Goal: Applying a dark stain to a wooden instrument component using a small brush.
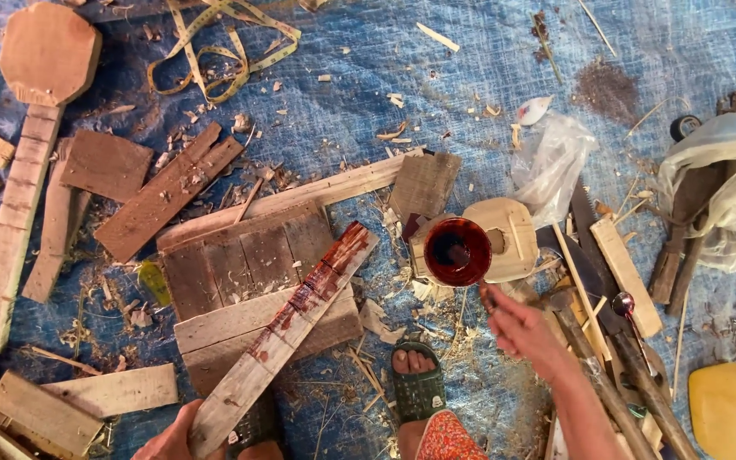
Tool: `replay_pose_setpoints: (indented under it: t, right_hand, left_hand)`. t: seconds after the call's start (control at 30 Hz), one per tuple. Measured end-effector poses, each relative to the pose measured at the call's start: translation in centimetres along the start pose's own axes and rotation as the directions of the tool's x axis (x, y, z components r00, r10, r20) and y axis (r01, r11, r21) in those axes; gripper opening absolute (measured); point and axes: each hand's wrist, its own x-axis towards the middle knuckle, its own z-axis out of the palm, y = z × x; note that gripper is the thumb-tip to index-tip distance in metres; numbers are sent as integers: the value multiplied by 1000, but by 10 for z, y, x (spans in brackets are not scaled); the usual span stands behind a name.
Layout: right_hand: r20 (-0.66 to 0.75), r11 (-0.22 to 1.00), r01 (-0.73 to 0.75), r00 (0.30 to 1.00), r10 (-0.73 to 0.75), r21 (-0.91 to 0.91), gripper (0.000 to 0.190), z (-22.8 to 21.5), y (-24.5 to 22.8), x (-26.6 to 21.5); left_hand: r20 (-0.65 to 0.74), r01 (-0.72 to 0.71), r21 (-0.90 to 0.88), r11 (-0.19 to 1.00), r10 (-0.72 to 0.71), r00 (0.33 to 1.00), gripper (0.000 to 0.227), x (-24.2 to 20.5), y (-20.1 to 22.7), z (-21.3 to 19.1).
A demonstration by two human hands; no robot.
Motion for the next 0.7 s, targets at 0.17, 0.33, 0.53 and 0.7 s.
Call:
replay_pose_setpoints:
  t: [0.17,0.33,0.53,0.7]
  right_hand:
    - [183,931,189,974,-136,-314,56,84,-39,-17]
    - [366,152,591,660,-656,-792,47,139,-26,9]
    - [173,110,411,591,-788,-905,47,129,-44,44]
    - [421,-37,576,550,-722,-816,76,163,-8,21]
  left_hand:
    - [127,16,88,996,-28,992,76,6,-4,-7]
    - [255,-20,225,974,-39,966,85,14,-29,-1]
    - [322,10,254,967,-94,942,88,19,-43,8]
    - [311,-1,223,975,-70,948,89,20,-53,16]
